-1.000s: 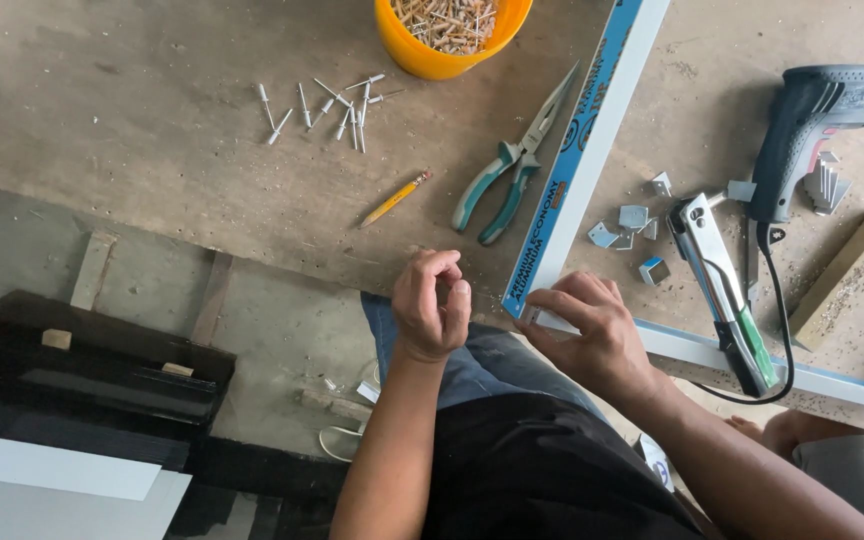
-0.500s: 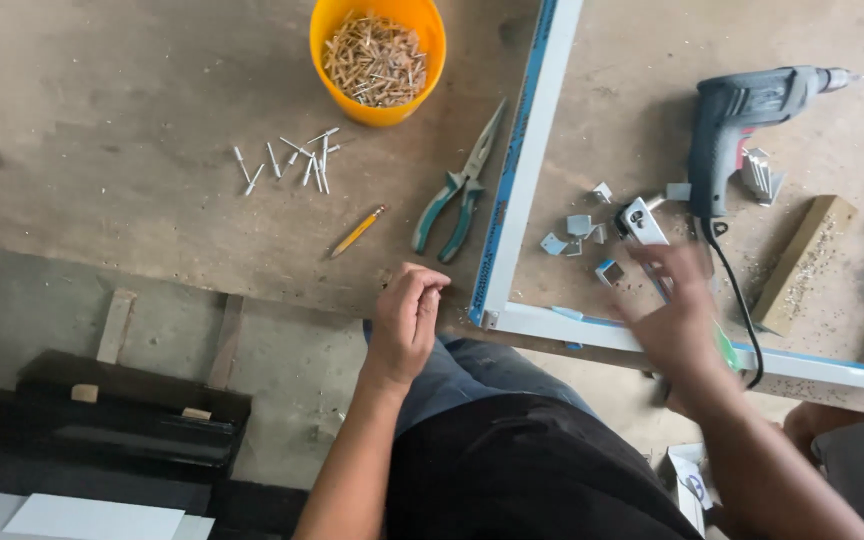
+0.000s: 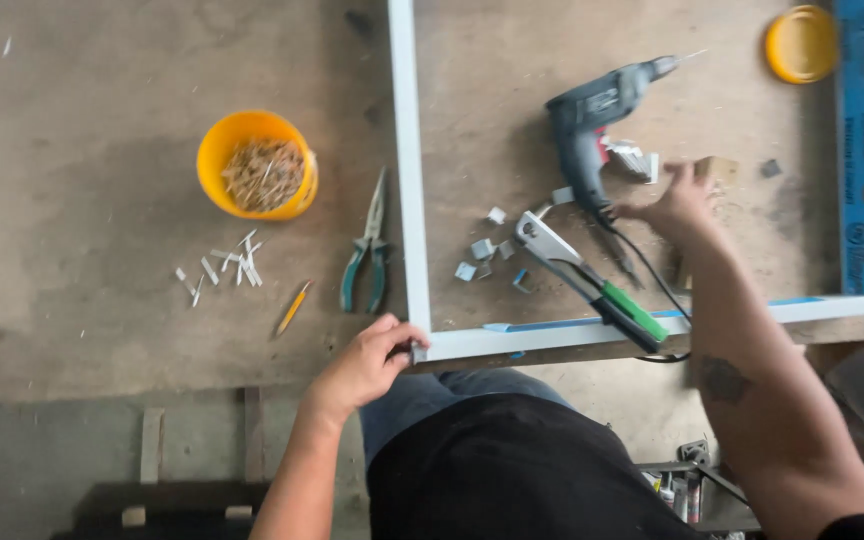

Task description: Assembling aluminum frames by drilling holes and riveting L-brackets to the corners and sides.

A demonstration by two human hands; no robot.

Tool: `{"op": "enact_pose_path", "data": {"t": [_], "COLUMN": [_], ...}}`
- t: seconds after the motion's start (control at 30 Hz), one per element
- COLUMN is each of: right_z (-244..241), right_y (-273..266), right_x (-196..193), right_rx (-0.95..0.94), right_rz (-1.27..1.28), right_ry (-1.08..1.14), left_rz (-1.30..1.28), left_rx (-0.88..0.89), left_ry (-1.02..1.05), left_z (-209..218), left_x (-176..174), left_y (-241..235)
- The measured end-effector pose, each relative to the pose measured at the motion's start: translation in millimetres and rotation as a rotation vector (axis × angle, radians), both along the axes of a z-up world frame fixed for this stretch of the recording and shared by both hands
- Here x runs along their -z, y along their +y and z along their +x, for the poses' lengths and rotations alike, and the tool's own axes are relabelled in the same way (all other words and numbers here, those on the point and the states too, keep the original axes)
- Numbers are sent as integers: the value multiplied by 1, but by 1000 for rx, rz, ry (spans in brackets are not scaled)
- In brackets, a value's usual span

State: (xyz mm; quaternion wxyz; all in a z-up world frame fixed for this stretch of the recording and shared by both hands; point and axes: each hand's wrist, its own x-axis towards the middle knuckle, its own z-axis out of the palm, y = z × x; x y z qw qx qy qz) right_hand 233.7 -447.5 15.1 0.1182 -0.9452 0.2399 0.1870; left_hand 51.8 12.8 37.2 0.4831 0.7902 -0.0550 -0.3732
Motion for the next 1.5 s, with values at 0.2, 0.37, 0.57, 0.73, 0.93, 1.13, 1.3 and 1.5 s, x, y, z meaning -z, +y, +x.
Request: {"op": "enact_pose_path", "data": {"t": [0.2, 0.37, 0.57, 0.73, 0.93, 1.13, 1.3, 1.5], "right_z": [-22, -31, -25, 44, 96, 99, 81, 48], "right_y": [-36, -22, 7, 86, 148, 149, 138, 55], "right_x": [37, -22, -54, -41, -9, -23, -54, -34], "right_rx": [108, 280, 380, 85, 379, 436, 404, 266], "right_rz": [123, 25, 90, 225, 125, 72, 213, 779], "right_ry": [-30, -67, -120, -71, -40, -2, -105, -780], "left_rz": [-150, -143, -42, -46, 27, -24, -90, -117], "left_rx": [104, 202, 220, 149, 92, -140, -114, 98], "left_ry": [-168, -134, 14, 53, 35, -1, -46, -112], "left_z": [0, 12, 31, 30, 15, -6, -5, 17], "left_x": [44, 60, 47, 58, 46, 30, 13, 14], "left_y": [10, 13, 11, 8, 3, -5, -3, 4]}}
